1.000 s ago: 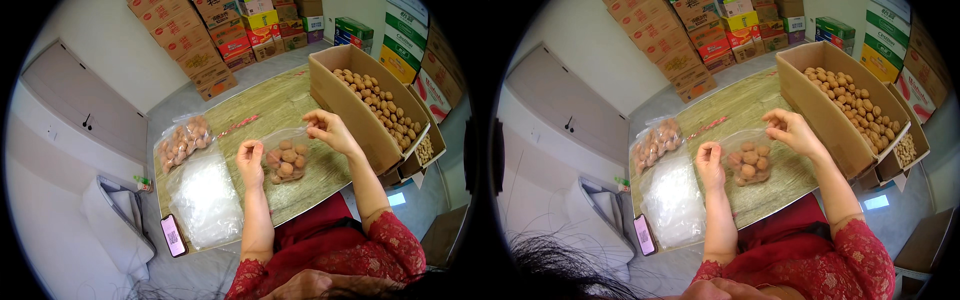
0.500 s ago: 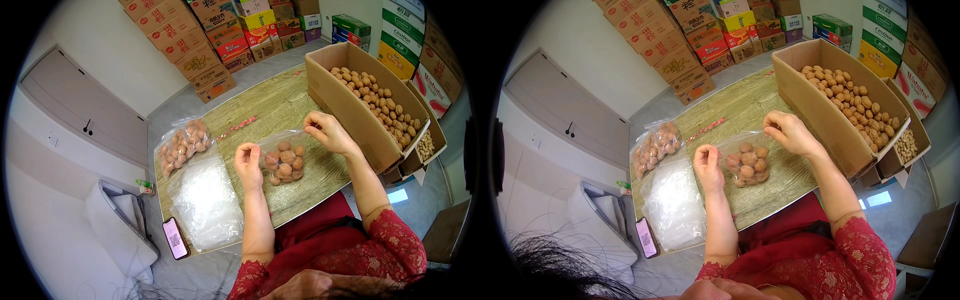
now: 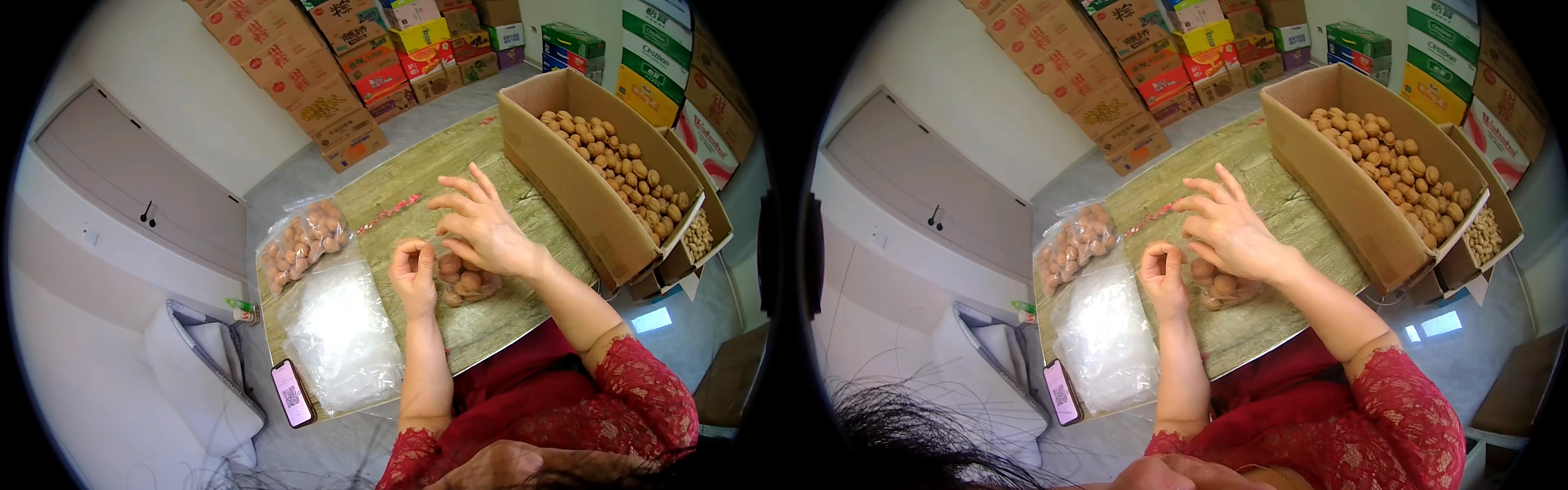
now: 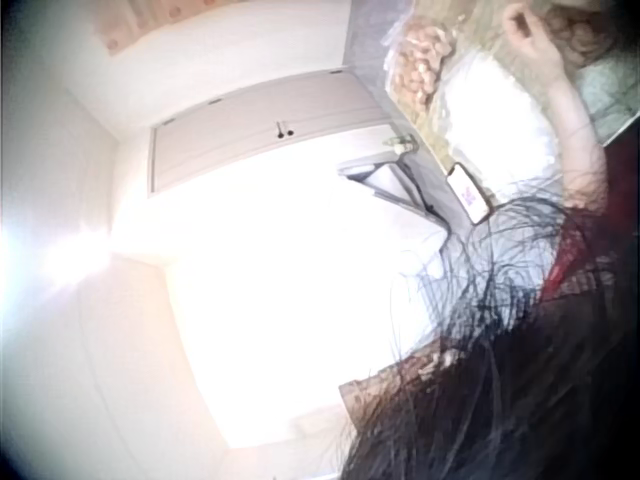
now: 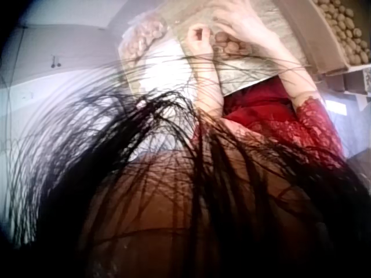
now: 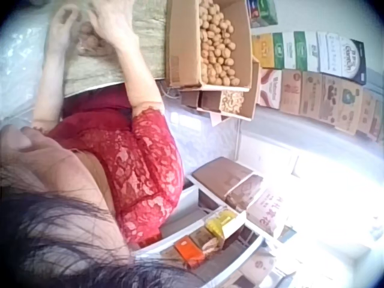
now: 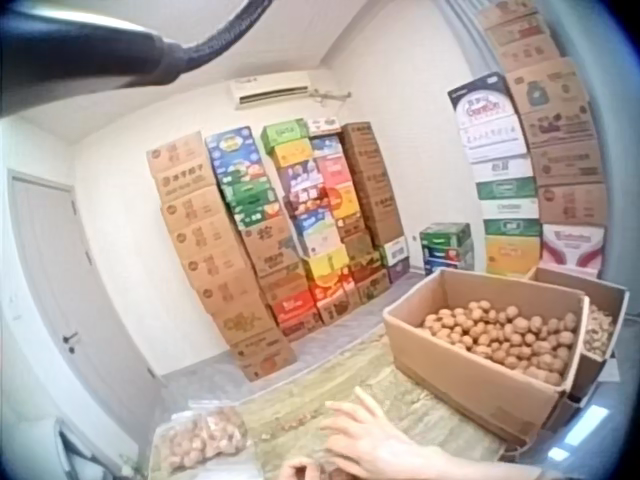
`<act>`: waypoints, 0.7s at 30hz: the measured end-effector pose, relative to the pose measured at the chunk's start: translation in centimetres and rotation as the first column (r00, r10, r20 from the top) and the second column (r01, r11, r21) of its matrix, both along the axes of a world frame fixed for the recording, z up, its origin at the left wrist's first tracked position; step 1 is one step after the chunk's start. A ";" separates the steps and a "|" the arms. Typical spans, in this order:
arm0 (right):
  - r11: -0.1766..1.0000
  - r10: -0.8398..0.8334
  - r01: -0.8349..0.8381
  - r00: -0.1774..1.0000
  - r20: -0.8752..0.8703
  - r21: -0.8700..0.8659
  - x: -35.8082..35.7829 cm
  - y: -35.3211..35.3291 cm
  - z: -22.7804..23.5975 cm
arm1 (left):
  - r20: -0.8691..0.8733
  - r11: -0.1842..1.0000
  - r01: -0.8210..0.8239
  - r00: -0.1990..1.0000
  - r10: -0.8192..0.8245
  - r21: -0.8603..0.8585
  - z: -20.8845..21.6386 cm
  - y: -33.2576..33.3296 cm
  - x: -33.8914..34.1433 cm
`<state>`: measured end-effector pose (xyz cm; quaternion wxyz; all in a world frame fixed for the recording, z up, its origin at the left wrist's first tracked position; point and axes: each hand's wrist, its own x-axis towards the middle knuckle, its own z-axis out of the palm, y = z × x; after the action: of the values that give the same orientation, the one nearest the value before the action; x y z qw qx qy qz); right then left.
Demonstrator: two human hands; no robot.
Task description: The person picks up walnuts from a cardboard box and places them into small plastic bags by hand.
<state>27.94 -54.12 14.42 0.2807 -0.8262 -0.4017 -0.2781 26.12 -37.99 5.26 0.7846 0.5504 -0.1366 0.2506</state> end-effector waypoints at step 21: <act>0.991 0.040 -0.031 0.997 0.072 -0.128 0.1 0.3 0.5 | 0.088 0.961 -0.159 0.986 0.142 0.228 0.2 -0.7 0.0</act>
<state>28.01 -53.87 14.90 0.2173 -0.8241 -0.4433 -0.2777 26.11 -38.65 5.48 0.6877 0.6386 -0.1508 0.3109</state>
